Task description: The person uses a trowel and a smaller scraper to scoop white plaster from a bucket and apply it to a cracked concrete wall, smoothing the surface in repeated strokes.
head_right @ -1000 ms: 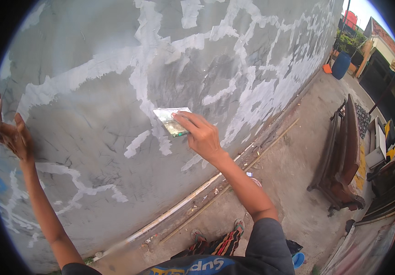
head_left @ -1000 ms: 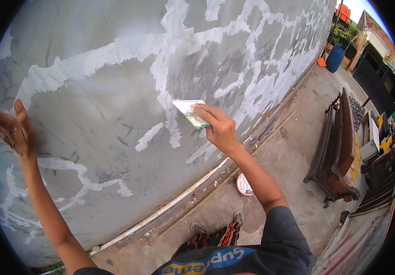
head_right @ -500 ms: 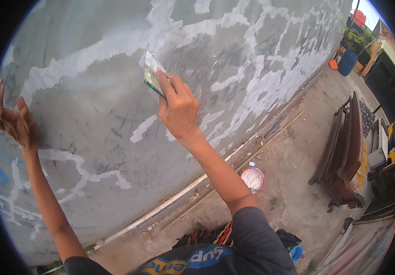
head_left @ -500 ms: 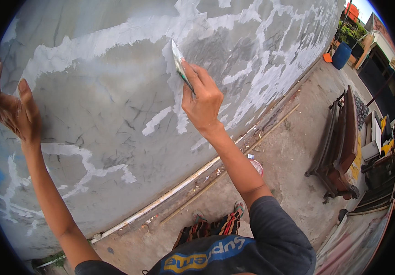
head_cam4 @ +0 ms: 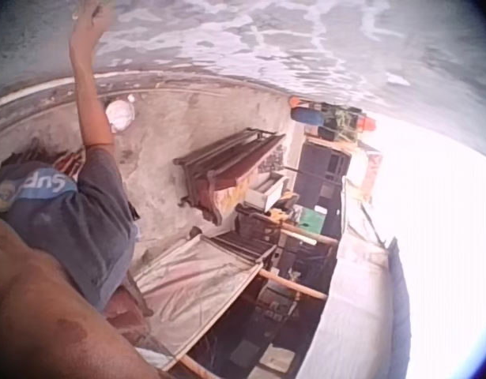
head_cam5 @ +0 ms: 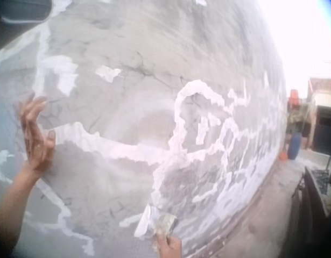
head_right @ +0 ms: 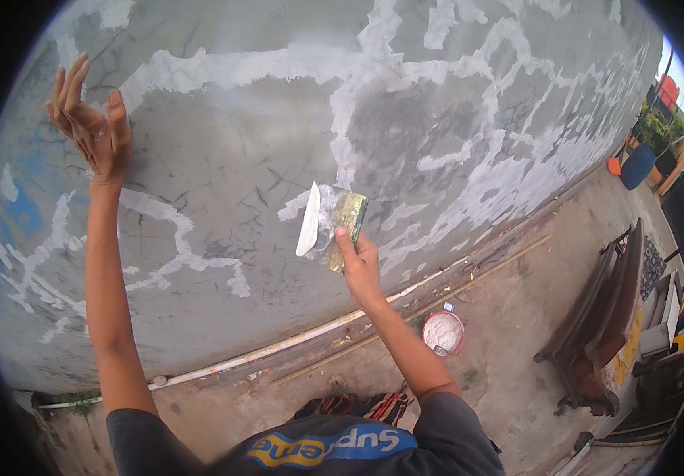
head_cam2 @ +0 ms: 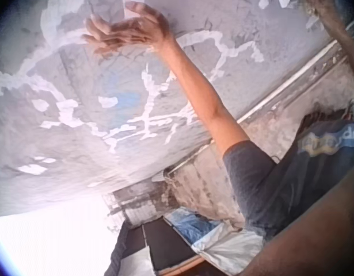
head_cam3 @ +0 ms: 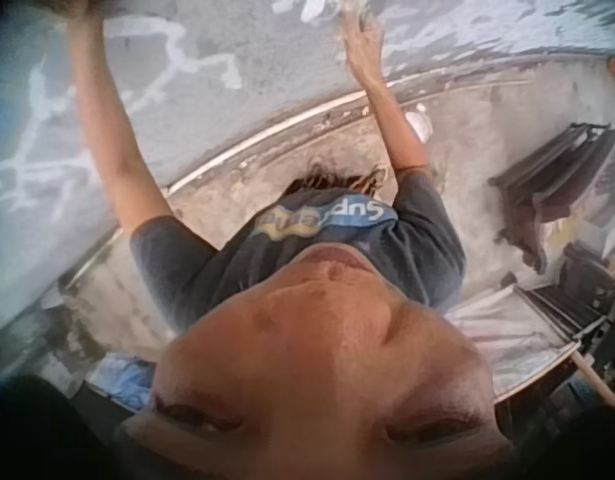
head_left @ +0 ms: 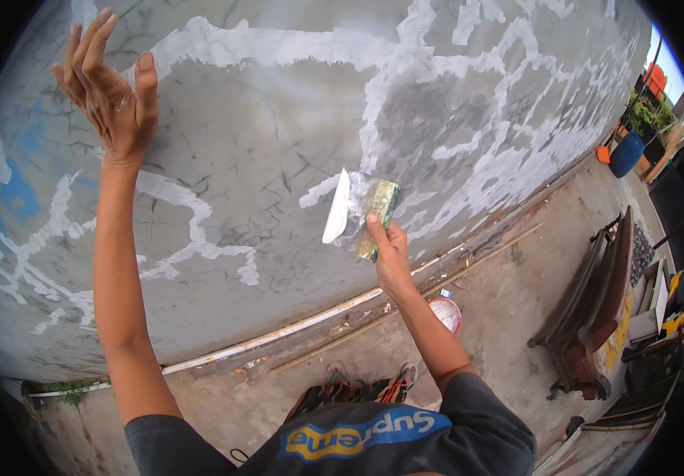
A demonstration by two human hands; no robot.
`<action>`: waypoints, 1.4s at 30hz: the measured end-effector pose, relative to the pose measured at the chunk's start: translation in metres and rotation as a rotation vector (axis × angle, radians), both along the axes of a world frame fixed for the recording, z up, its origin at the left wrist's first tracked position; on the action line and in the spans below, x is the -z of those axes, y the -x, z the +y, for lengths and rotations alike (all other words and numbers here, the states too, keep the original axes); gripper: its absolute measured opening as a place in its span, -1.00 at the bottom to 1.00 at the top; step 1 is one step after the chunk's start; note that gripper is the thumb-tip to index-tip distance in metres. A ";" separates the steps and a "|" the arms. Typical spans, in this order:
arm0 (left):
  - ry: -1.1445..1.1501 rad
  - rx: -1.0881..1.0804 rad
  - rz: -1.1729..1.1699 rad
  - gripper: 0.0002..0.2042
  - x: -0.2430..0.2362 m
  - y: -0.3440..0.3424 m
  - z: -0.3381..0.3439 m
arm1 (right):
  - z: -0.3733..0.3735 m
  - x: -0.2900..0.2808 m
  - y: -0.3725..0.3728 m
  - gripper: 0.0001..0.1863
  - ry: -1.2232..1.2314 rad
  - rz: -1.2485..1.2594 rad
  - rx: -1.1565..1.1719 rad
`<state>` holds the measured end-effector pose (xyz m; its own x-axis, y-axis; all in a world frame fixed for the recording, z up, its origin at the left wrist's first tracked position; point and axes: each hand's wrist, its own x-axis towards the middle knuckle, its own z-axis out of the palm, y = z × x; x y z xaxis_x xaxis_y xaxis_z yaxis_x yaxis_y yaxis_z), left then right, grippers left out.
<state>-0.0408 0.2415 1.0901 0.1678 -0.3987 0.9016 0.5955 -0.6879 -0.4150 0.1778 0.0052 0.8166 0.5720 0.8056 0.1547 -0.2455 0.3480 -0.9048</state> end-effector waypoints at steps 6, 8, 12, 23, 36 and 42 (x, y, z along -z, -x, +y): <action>0.021 -0.001 -0.007 -0.56 0.003 0.003 -0.005 | 0.068 -0.070 -0.027 -0.47 -0.504 -1.414 0.754; 0.016 0.000 -0.020 -0.55 0.002 0.004 -0.006 | 0.095 -0.065 -0.027 -0.37 -0.495 -1.455 0.776; 0.019 0.022 -0.036 -0.54 0.010 0.007 -0.002 | 0.133 -0.032 -0.027 -0.33 -0.436 -1.455 0.850; -0.029 -0.036 -0.026 -0.55 0.010 0.025 0.005 | 0.048 -0.014 -0.013 -0.33 -0.180 -1.415 0.437; 0.063 -0.015 -0.075 -0.54 0.012 0.010 -0.010 | 0.074 -0.066 -0.009 -0.25 -0.204 -1.462 0.672; 0.043 -0.018 -0.063 -0.53 0.016 0.011 0.000 | 0.044 0.002 -0.001 -0.26 -0.010 -1.491 0.376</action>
<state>-0.0514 0.2412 1.0743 0.1175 -0.3571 0.9266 0.6320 -0.6928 -0.3471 0.1790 0.0490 0.8147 0.0606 0.6501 0.7574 0.9531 0.1877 -0.2375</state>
